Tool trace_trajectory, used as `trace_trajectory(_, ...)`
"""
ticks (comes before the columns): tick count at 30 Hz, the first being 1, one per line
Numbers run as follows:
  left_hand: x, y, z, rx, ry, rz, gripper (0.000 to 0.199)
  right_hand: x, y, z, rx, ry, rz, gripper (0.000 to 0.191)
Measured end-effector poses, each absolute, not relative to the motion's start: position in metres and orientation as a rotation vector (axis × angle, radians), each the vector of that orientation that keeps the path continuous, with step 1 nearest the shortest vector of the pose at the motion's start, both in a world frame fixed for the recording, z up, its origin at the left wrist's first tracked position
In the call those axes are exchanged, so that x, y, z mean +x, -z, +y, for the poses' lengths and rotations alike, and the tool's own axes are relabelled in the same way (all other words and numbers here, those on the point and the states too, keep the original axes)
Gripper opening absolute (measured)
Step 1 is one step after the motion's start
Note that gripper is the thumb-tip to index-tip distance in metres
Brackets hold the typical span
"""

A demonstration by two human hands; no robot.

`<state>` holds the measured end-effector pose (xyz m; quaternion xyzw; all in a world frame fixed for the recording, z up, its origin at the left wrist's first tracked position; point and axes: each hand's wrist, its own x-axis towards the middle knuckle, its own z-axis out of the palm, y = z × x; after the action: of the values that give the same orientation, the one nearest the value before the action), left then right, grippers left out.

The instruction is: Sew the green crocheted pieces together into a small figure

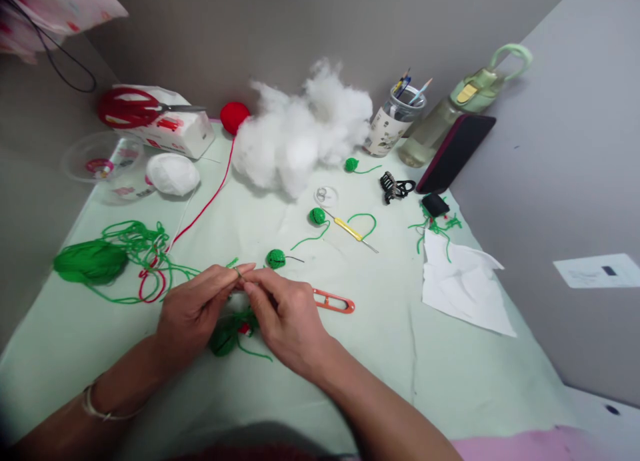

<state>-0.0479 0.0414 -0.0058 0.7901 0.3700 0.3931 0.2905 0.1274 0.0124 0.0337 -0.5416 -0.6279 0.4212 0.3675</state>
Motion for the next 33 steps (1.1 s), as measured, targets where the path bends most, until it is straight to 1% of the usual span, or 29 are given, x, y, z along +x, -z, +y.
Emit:
trace_trajectory(16,-0.0481,0.0067,0.0429,2.211,-1.076,0.962,0.034,0.1274,-0.0354,0.0134,-1.37,-1.188,-1.542,0.023)
trace_trajectory(23,-0.049,0.0097,0.0429,2.255,-1.122,0.944,0.031,0.126,-0.0331,0.0117,-1.379,-1.103,-1.578,0.021)
trace_trajectory(29,-0.049,0.0101,0.0427,2.252,-1.109,0.96,0.031,0.1258,-0.0293,0.0101,-1.387,-0.91,-1.683,0.021)
trace_trajectory(33,-0.0501,0.0092,0.0422,2.247,-1.099,0.97,0.029,0.1264,-0.0275,0.0095,-1.385,-0.844,-1.719,0.021)
